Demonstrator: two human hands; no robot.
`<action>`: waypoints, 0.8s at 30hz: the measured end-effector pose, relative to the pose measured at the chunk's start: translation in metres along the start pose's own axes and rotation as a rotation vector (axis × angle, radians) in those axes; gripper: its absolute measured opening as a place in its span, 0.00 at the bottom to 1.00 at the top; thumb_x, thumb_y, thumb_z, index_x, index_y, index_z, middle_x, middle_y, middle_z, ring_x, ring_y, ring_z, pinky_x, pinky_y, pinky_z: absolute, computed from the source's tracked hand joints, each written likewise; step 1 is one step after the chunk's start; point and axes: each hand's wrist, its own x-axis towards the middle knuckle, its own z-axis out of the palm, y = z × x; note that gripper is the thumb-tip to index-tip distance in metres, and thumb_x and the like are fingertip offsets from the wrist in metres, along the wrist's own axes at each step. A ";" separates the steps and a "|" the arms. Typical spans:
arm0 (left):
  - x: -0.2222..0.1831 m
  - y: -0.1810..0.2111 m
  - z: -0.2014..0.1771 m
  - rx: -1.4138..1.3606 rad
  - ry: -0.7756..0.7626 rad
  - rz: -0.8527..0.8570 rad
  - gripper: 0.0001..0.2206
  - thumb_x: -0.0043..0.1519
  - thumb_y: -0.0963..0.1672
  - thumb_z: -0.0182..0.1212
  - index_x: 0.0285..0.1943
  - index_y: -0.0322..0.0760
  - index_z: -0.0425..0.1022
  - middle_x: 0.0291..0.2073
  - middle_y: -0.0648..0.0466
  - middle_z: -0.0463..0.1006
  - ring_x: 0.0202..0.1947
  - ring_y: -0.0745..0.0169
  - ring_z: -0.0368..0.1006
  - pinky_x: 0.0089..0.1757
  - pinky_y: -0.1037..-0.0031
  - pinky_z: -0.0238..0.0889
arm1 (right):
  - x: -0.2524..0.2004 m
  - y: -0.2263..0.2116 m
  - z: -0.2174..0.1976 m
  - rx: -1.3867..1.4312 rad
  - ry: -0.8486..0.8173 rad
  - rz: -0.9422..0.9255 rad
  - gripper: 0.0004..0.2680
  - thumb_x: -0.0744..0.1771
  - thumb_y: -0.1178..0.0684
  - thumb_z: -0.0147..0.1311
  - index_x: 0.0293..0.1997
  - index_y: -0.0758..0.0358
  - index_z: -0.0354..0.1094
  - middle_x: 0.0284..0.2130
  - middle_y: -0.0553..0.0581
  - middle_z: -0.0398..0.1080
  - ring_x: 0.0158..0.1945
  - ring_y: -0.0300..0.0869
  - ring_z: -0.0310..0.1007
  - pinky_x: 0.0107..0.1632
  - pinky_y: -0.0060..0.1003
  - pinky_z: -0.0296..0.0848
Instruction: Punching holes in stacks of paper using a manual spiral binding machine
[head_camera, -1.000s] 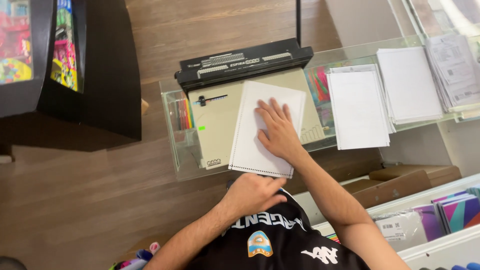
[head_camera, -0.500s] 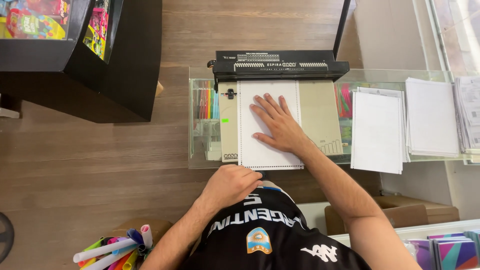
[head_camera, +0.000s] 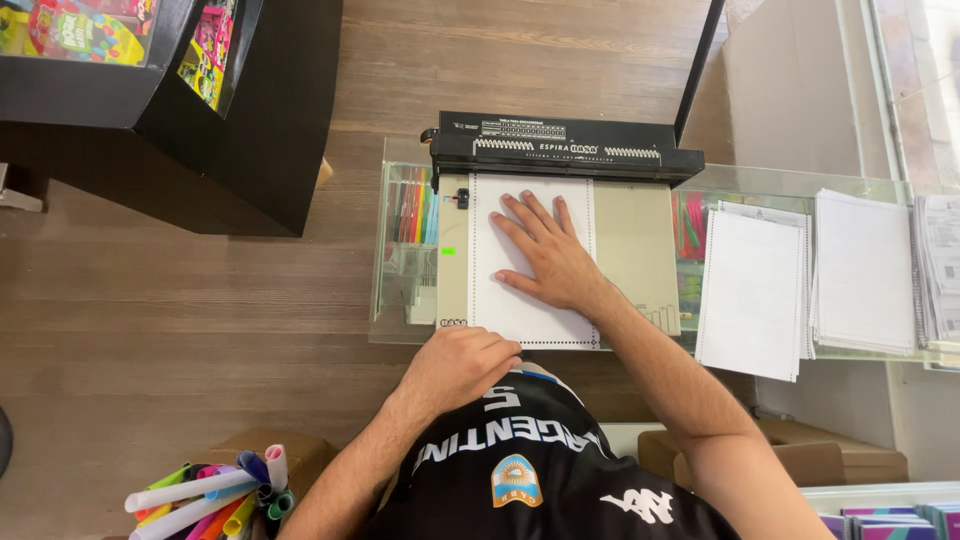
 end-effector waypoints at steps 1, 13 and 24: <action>0.006 0.000 0.001 0.016 0.028 0.000 0.08 0.84 0.48 0.67 0.62 0.46 0.89 0.42 0.55 0.92 0.45 0.52 0.92 0.47 0.61 0.86 | 0.001 0.001 0.001 -0.005 0.019 0.003 0.36 0.78 0.19 0.53 0.99 0.45 0.56 0.96 0.61 0.52 0.99 0.64 0.47 0.93 0.83 0.41; 0.114 -0.034 0.049 0.401 0.125 -0.235 0.34 0.80 0.61 0.66 0.91 0.47 0.76 0.82 0.46 0.79 0.86 0.37 0.73 0.78 0.41 0.68 | -0.013 0.104 -0.069 0.255 0.774 -0.050 0.04 0.76 0.54 0.70 0.56 0.49 0.90 0.61 0.51 0.88 0.67 0.56 0.88 0.74 0.58 0.78; 0.128 -0.035 0.063 0.620 0.019 -0.349 0.41 0.75 0.67 0.67 0.92 0.51 0.75 0.93 0.50 0.72 0.93 0.41 0.63 0.82 0.32 0.57 | 0.038 0.357 -0.107 0.737 0.813 0.706 0.27 0.81 0.47 0.65 0.93 0.63 0.56 0.85 0.66 0.74 0.81 0.52 0.83 0.80 0.55 0.84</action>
